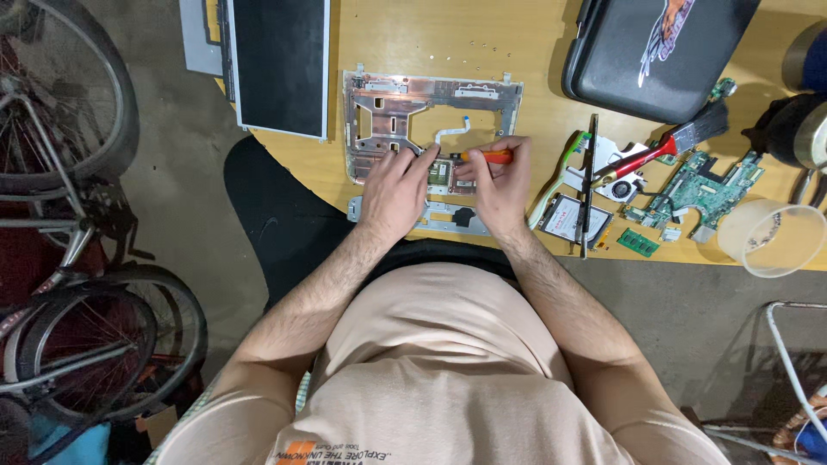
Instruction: The person uses a screwdriver to remove screws from a laptop chassis and detaches a metal bracket. They then use a prying tool to separate a ribbon cable connector from the motherboard. The person continues to unscrew and remove components from the laptop frame.
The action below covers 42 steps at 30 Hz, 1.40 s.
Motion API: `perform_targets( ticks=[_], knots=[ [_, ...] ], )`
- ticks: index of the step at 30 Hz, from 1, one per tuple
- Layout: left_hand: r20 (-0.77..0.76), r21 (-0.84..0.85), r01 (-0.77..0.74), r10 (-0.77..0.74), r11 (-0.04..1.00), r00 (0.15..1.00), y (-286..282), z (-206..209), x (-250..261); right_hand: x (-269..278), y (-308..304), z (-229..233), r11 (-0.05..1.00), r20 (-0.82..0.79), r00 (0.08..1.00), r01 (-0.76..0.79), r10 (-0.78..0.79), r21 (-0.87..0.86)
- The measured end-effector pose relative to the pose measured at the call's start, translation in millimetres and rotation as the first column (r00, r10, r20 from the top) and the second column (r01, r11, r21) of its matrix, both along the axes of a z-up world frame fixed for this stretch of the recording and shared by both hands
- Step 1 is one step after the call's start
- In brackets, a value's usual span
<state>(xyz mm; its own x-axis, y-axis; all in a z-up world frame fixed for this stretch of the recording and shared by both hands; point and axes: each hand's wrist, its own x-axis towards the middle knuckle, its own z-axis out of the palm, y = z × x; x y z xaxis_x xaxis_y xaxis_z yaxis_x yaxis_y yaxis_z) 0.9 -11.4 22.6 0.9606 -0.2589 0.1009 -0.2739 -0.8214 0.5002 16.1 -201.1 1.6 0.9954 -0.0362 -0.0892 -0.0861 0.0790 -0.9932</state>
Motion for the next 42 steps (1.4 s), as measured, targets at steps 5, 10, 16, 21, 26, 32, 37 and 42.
perform_targets(
  ticks=[5, 10, 16, 21, 26, 32, 37, 42],
  knots=[
    [-0.191, -0.056, -0.068, 0.056, 0.996, 0.980, -6.2, 27.4, 5.8, 3.1, -11.8, 21.6, 0.991, 0.129, 0.992, 0.032, -0.015, -0.131],
    [-0.278, -0.214, -0.142, 0.079, 0.966, 0.957, 10.0, 25.1, -3.6, 8.4, -44.5, 25.8, 0.962, 0.247, 0.968, 0.096, -0.030, -0.257],
    [-0.128, -0.128, -0.089, 0.073, 0.988, 0.989, 21.0, 11.4, -9.1, 5.3, -52.2, 55.2, 0.776, 0.347, 0.937, 0.192, 0.037, -0.600],
    [0.153, 0.059, 0.009, -0.018, 0.998, 0.988, 5.0, 19.9, 26.0, -0.2, -49.4, 35.4, 0.608, 0.187, 0.975, 0.075, 0.122, -0.790],
    [0.163, 0.183, -0.014, -0.016, 0.983, 0.987, -17.4, 18.3, 53.3, -3.5, -47.7, 37.1, 0.546, 0.153, 0.964, 0.011, 0.216, -0.838],
    [0.189, 0.237, -0.042, -0.003, 0.971, 0.982, -24.2, 14.4, 58.0, -14.6, -54.8, 31.6, 0.558, 0.211, 0.954, 0.059, 0.211, -0.828],
    [0.248, 0.278, -0.019, -0.052, 0.960, 0.967, -21.2, 4.5, 59.4, -26.0, -53.5, 29.5, 0.602, 0.188, 0.962, 0.031, 0.200, -0.798],
    [0.340, 0.244, 0.014, -0.099, 0.970, 0.935, -20.9, 10.3, 64.2, -26.9, -49.0, 38.8, 0.714, 0.063, 0.975, -0.113, 0.215, -0.691]
  ],
)
